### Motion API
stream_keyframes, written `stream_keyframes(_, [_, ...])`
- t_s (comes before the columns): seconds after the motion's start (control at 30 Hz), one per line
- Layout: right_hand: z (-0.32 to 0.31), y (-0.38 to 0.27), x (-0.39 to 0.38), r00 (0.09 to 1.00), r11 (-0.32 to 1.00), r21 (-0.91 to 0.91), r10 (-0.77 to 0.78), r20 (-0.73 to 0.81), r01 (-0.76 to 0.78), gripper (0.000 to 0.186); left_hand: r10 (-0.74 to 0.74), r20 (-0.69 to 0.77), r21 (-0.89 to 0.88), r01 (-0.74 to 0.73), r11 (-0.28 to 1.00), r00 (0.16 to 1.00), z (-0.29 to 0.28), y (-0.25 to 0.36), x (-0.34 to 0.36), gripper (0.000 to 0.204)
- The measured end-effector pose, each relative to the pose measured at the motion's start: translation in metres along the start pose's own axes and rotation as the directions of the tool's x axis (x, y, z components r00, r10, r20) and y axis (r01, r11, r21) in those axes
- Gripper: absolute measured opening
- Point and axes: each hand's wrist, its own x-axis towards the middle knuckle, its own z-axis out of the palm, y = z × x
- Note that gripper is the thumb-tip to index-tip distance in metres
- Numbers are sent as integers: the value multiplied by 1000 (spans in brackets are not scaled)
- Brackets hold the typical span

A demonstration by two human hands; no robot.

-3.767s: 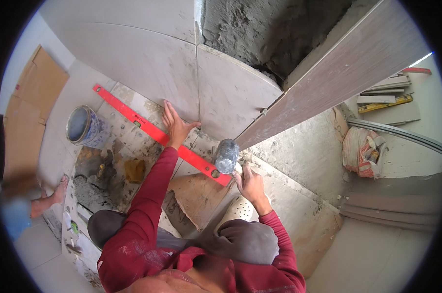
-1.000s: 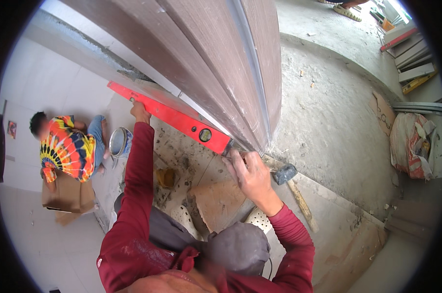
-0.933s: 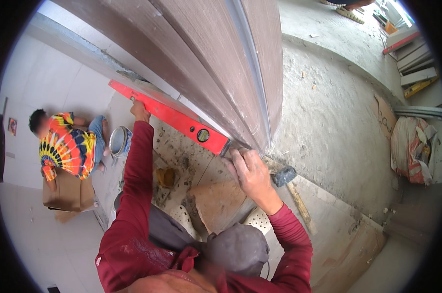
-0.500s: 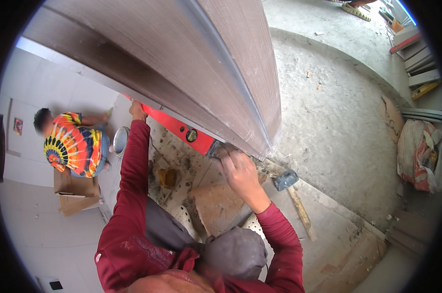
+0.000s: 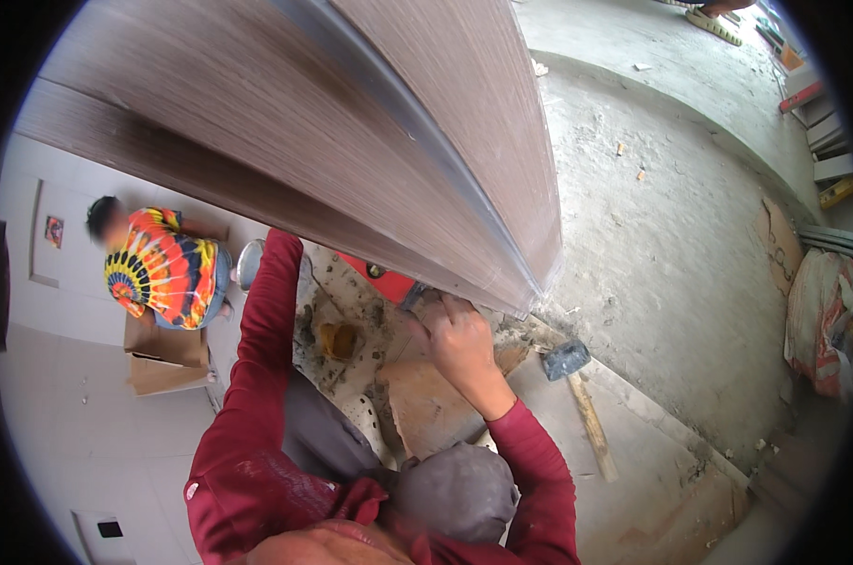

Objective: The person installs floor tiles by applying cement, placing tiles, and using a level and hammer to ensure alignment. They also clean the tile surface with a sponge and water.

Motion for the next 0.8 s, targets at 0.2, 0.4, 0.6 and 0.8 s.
stream_keyframes(0.2, [0,1,2,1000,1000,12,-11,-14,11,42,14,78,55,-18,998,997,0,13,-19,46])
stream_keyframes(0.4, [-3,2,0,1000,1000,19,8,-1,-8,43,-5,94,24,2,1000,996,3,16,-33,47])
stream_keyframes(0.6, [-2,3,-1,999,1000,20,-21,-46,22,41,-9,57,18,8,1000,998,5,18,-36,48])
stream_keyframes(0.8, [-7,5,-3,996,999,37,-16,-92,19,41,-4,34,32,3,999,999,10,20,-51,47])
